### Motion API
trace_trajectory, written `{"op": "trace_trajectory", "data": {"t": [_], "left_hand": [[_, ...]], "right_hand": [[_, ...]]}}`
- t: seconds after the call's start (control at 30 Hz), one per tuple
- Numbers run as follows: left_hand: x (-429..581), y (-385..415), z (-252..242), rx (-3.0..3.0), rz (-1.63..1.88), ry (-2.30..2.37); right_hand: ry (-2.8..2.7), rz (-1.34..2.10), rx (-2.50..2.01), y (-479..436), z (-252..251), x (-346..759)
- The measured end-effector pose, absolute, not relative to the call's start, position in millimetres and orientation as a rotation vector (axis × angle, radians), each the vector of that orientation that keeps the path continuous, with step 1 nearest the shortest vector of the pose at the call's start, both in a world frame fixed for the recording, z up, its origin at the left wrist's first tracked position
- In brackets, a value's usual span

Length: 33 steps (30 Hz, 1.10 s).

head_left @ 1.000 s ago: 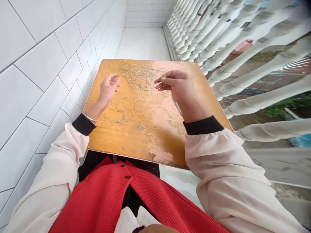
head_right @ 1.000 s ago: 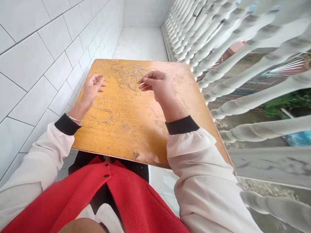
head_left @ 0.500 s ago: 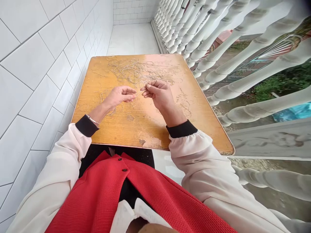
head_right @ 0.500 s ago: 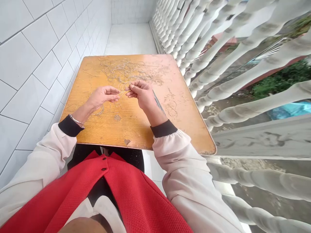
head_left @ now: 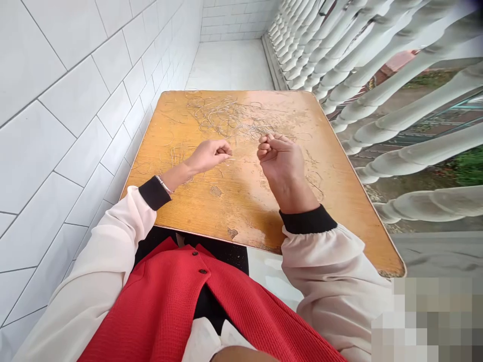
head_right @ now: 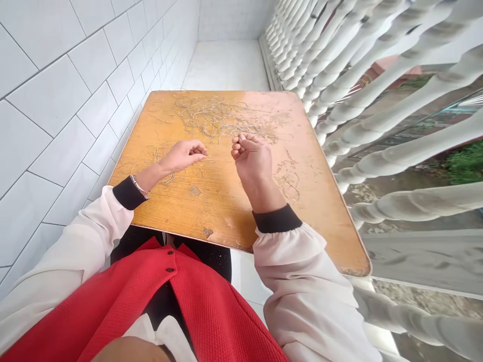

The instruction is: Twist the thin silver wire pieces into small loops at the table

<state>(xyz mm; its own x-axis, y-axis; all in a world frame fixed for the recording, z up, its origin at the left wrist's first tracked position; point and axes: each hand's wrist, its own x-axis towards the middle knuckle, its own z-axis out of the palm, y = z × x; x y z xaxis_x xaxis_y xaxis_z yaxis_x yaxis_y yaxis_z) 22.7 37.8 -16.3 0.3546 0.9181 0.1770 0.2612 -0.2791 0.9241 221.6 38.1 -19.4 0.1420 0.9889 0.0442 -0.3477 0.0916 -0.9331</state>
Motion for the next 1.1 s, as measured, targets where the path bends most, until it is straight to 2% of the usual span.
{"op": "trace_trajectory", "data": {"t": [0.13, 0.27, 0.43, 0.57, 0.7, 0.9, 1.1], "left_hand": [[20, 23, -10, 1.524, 0.749, 0.937], [1, 29, 8, 1.589, 0.65, 1.021], [-13, 111, 14, 1.675, 1.046, 1.41], [12, 179, -13, 1.741, 1.112, 1.591], [29, 199, -33, 1.663, 1.104, 1.58], [24, 145, -16, 1.696, 1.152, 1.391], [20, 48, 1, 1.539, 0.87, 1.09]], "right_hand": [[-0.675, 1.106, -0.925, 45, -3, 232], [-0.38, 0.943, -0.916, 56, 11, 249], [-0.369, 0.965, -0.913, 59, 8, 242], [-0.609, 1.121, -0.977, 58, -11, 227], [-0.725, 1.169, -0.964, 62, -32, 228], [-0.782, 1.192, -0.961, 60, -39, 229], [-0.879, 1.256, -0.969, 45, -31, 210]]}}
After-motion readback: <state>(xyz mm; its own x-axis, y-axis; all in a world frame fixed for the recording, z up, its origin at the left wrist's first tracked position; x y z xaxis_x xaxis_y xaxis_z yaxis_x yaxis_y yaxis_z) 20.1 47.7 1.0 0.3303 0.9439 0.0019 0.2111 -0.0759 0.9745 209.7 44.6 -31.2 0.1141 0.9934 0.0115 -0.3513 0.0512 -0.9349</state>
